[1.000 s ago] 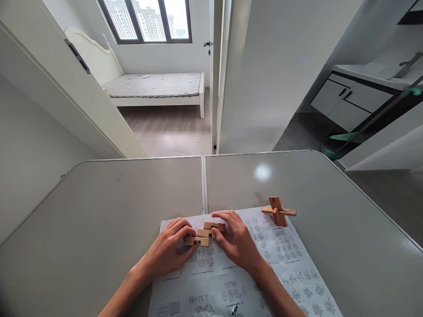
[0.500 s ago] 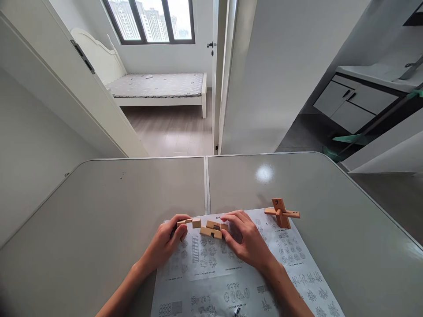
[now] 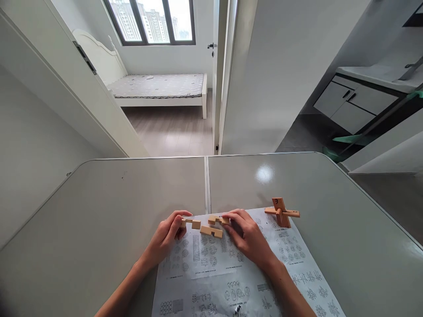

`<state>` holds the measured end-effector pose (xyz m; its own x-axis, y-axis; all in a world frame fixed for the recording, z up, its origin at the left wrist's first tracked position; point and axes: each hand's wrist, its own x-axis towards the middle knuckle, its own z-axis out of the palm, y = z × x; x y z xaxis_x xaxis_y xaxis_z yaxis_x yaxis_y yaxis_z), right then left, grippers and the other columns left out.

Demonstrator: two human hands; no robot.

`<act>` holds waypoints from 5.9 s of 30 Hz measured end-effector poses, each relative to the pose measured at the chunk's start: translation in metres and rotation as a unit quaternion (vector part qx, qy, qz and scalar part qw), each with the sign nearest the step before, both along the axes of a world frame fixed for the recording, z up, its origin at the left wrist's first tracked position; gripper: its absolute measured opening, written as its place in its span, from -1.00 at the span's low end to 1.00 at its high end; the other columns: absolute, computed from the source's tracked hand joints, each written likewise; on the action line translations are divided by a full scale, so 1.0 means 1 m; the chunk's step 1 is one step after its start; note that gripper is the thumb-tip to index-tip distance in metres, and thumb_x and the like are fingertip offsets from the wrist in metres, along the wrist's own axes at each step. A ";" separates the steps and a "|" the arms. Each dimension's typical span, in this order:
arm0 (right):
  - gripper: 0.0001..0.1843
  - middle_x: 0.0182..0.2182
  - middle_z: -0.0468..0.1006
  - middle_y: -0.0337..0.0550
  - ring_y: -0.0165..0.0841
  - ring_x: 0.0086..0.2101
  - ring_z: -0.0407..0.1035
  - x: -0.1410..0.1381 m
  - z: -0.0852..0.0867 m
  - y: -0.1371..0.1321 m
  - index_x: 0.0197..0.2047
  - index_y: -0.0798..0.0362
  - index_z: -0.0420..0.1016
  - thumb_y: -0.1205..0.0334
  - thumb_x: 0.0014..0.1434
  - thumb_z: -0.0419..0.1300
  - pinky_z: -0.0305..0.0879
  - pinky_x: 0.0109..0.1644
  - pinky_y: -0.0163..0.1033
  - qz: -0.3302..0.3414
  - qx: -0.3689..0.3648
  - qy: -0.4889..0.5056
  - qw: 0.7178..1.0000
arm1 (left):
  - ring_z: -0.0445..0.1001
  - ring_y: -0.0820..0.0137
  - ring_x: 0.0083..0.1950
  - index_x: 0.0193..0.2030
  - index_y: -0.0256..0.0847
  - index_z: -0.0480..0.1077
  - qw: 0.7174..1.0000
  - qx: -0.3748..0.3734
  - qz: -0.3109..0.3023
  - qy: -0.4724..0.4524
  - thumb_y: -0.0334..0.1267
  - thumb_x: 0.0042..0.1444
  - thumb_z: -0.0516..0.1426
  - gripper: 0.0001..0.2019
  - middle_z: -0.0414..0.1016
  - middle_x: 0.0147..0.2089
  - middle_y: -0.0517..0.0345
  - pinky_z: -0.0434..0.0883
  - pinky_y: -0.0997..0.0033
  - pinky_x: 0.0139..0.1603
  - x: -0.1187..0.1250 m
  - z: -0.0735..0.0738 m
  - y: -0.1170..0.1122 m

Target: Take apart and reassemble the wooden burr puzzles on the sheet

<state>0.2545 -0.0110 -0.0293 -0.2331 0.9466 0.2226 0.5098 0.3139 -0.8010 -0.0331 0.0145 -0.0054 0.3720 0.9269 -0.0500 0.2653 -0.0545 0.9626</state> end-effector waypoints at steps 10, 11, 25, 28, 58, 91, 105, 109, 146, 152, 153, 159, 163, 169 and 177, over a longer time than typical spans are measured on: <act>-0.61 -0.26 0.56 -0.16 -0.21 -0.22 0.49 0.000 0.001 -0.002 0.05 -0.04 0.57 -0.14 0.36 0.29 0.45 -0.12 -0.15 -0.071 -0.148 0.178 0.970 | 0.20 0.46 -0.51 -0.03 -0.21 0.45 0.998 0.038 -0.018 0.047 0.10 0.53 -0.13 -0.52 0.26 -0.51 0.34 0.25 0.46 -0.39 0.001 0.003 0.001; -0.59 -0.30 0.55 -0.18 -0.23 -0.26 0.47 -0.001 0.001 -0.003 0.06 -0.04 0.57 -0.16 0.34 0.30 0.44 -0.15 -0.16 -0.074 -0.166 0.199 0.963 | 0.20 0.46 -0.51 -0.05 -0.21 0.45 0.998 0.041 -0.018 0.051 0.09 0.53 -0.12 -0.52 0.27 -0.52 0.34 0.25 0.47 -0.39 0.002 0.003 0.001; -0.53 -0.46 0.52 -0.23 -0.32 -0.44 0.42 -0.011 0.008 -0.006 -0.02 0.02 0.65 -0.23 0.37 0.24 0.41 -0.27 -0.20 -0.029 -0.231 0.266 0.935 | 0.18 0.49 -0.52 -0.14 -0.23 0.51 0.995 0.063 -0.027 0.068 -0.01 0.53 -0.07 -0.56 0.25 -0.55 0.34 0.24 0.49 -0.40 0.002 0.004 0.001; -0.51 -0.40 0.56 -0.20 -0.33 -0.47 0.43 -0.016 0.010 -0.008 -0.01 0.01 0.62 -0.26 0.34 0.27 0.47 -0.30 -0.18 -0.009 -0.247 0.292 0.924 | 0.21 0.49 -0.53 -0.16 -0.22 0.52 0.995 0.065 -0.034 0.070 -0.03 0.52 -0.05 -0.58 0.29 -0.56 0.34 0.25 0.50 -0.40 0.002 0.005 0.000; -0.80 -0.13 0.74 -0.13 -0.44 -0.46 0.45 -0.038 0.002 -0.017 -0.26 -0.03 0.69 0.16 0.10 0.57 0.46 -0.40 -0.32 0.053 -0.230 0.339 0.911 | 0.49 0.40 -0.38 0.07 -0.10 0.46 0.984 0.140 -0.001 0.108 -0.08 0.49 0.03 -0.75 0.67 -0.32 0.21 0.40 0.42 -0.25 0.017 -0.002 -0.016; -0.77 -0.14 0.70 -0.07 -0.31 -0.36 0.48 -0.034 0.005 -0.012 -0.25 -0.04 0.67 0.02 0.17 0.51 0.46 -0.33 -0.25 -0.017 -0.218 0.404 0.888 | 0.48 0.39 -0.37 -0.15 -0.14 0.58 0.953 0.219 -0.150 0.147 -0.26 0.29 0.18 -0.88 0.64 -0.33 0.17 0.38 0.41 -0.26 0.028 0.005 -0.018; -0.72 -0.45 0.49 -0.28 -0.34 -0.40 0.32 -0.032 -0.005 -0.011 -0.23 -0.02 0.57 0.01 0.20 0.49 0.27 -0.24 -0.25 -0.082 -0.242 0.443 0.859 | 0.31 0.43 -0.45 -0.02 -0.18 0.59 0.992 0.073 -0.067 0.078 -0.06 0.39 0.11 -0.70 0.47 -0.44 0.21 0.28 0.47 -0.37 0.021 0.007 -0.014; -0.71 -0.48 0.48 -0.29 -0.34 -0.40 0.31 -0.032 -0.002 -0.010 -0.24 -0.02 0.56 -0.01 0.19 0.49 0.26 -0.25 -0.25 -0.082 -0.237 0.437 0.864 | 0.29 0.43 -0.46 -0.07 -0.18 0.57 0.994 0.070 -0.053 0.071 -0.01 0.40 0.12 -0.69 0.43 -0.47 0.24 0.26 0.47 -0.39 0.021 0.008 -0.014; -0.74 -0.18 0.69 -0.08 -0.21 -0.22 0.55 -0.035 0.011 -0.013 -0.17 -0.04 0.64 -0.05 0.28 0.41 0.49 -0.08 -0.13 0.014 -0.223 0.348 0.910 | 0.45 0.41 -0.43 -0.05 -0.18 0.48 0.997 0.011 -0.065 0.039 0.00 0.50 0.00 -0.66 0.58 -0.42 0.20 0.33 0.46 -0.34 0.023 0.008 -0.014; -0.77 -0.13 0.72 -0.06 -0.18 -0.19 0.57 -0.039 0.014 -0.014 -0.17 -0.06 0.65 -0.03 0.30 0.40 0.52 -0.01 -0.07 0.032 -0.201 0.317 0.927 | 0.44 0.42 -0.45 -0.07 -0.18 0.51 0.996 0.021 -0.063 0.056 0.02 0.50 0.00 -0.63 0.56 -0.42 0.20 0.36 0.46 -0.35 0.023 0.009 -0.013; -0.78 -0.13 0.72 -0.06 -0.19 -0.19 0.56 -0.039 0.014 -0.014 -0.16 -0.06 0.65 -0.02 0.30 0.39 0.52 -0.02 -0.07 0.034 -0.199 0.315 0.927 | 0.43 0.43 -0.47 -0.08 -0.18 0.51 0.996 0.024 -0.062 0.055 0.01 0.49 0.01 -0.63 0.55 -0.43 0.22 0.35 0.47 -0.37 0.023 0.009 -0.013; -0.84 -0.17 0.69 -0.09 -0.16 -0.13 0.56 -0.040 0.014 -0.013 -0.20 -0.08 0.65 0.04 0.28 0.43 0.51 0.01 -0.06 0.040 -0.177 0.326 0.928 | 0.43 0.44 -0.47 -0.08 -0.18 0.50 0.997 0.022 -0.060 0.042 -0.01 0.50 0.01 -0.66 0.57 -0.42 0.21 0.35 0.48 -0.37 0.024 0.011 -0.013; -0.88 -0.24 0.60 -0.15 -0.15 -0.11 0.55 -0.042 0.013 -0.013 -0.18 -0.09 0.64 0.13 0.26 0.46 0.51 -0.04 -0.07 0.046 -0.161 0.342 0.925 | 0.45 0.43 -0.45 -0.07 -0.18 0.48 0.997 0.014 -0.068 0.033 -0.02 0.50 0.01 -0.68 0.56 -0.43 0.22 0.36 0.47 -0.33 0.025 0.011 -0.013; -0.93 -0.27 0.46 -0.21 -0.20 -0.15 0.52 -0.043 0.010 -0.013 -0.18 -0.11 0.65 0.16 0.29 0.44 0.50 -0.04 -0.10 0.043 -0.156 0.342 0.926 | 0.46 0.42 -0.45 -0.10 -0.17 0.46 0.997 0.015 -0.066 0.032 -0.03 0.50 0.01 -0.69 0.54 -0.46 0.24 0.37 0.47 -0.33 0.024 0.010 -0.013; -0.87 -0.08 0.38 -0.14 -0.24 -0.11 0.50 -0.041 0.004 -0.013 -0.15 -0.10 0.68 0.13 0.25 0.47 0.55 -0.02 -0.13 0.035 -0.163 0.337 0.927 | 0.46 0.42 -0.45 -0.07 -0.18 0.49 0.997 0.010 -0.072 0.037 -0.01 0.50 0.00 -0.66 0.53 -0.44 0.21 0.38 0.48 -0.35 0.024 0.006 -0.013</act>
<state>0.2134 -0.0241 -0.0254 -0.2078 0.9771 0.0450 -0.1532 0.0130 -0.9881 -0.0093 0.0014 0.0004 0.4971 0.8653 -0.0651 0.3240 -0.1155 0.9390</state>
